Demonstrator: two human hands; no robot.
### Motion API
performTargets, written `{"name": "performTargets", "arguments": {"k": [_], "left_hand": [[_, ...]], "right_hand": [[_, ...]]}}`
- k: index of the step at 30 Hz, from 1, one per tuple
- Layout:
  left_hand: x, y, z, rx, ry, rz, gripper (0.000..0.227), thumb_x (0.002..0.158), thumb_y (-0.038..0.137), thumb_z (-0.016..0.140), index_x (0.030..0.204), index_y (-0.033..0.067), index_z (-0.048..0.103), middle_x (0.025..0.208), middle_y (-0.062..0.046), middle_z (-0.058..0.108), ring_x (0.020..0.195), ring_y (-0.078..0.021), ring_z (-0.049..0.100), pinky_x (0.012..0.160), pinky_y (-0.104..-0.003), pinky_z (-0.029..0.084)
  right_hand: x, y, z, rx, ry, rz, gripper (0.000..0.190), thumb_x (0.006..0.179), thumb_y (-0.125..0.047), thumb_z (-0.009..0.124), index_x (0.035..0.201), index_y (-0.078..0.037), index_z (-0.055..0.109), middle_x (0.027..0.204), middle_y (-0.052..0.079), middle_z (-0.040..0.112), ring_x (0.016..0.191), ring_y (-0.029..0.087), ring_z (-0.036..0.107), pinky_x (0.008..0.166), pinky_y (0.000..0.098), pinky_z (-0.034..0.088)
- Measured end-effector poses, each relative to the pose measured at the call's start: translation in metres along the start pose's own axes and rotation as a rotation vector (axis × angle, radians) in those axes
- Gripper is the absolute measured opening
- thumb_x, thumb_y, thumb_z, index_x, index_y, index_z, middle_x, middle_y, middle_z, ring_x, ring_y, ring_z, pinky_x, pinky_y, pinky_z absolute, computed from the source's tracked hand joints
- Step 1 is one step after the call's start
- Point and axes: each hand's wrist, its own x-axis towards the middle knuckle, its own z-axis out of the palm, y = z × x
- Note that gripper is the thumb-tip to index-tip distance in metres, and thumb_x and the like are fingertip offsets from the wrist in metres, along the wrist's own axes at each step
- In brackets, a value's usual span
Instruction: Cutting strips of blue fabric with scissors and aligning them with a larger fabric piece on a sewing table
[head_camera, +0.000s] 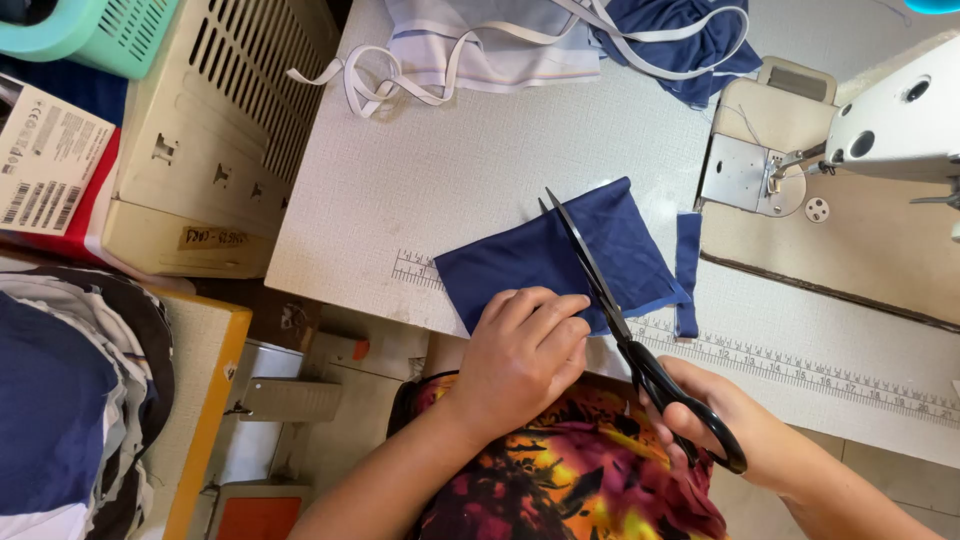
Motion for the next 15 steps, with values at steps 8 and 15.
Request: {"name": "performTargets", "arguments": {"k": [8, 15], "left_hand": [[0.000, 0.000, -0.001, -0.004, -0.001, -0.012, 0.013, 0.082, 0.008, 0.065, 0.092, 0.0067, 0.057, 0.111, -0.006, 0.062, 0.091, -0.0249, 0.056, 0.075, -0.038, 0.041], [0.003, 0.001, 0.000, 0.032, 0.010, -0.025, 0.007, 0.085, 0.009, 0.062, 0.088, 0.0074, 0.056, 0.107, -0.005, 0.063, 0.089, -0.0241, 0.055, 0.073, -0.037, 0.040]], "right_hand": [[0.002, 0.004, 0.003, -0.040, 0.066, 0.045, 0.056, 0.070, -0.058, 0.061, 0.081, -0.004, 0.051, 0.058, 0.008, 0.059, 0.039, 0.020, 0.064, 0.033, 0.0268, 0.043], [0.005, 0.010, 0.008, -0.028, 0.141, 0.061, 0.049, 0.072, -0.051, 0.064, 0.074, -0.004, 0.050, 0.058, 0.008, 0.055, 0.035, 0.020, 0.057, 0.031, 0.0286, 0.044]]}}
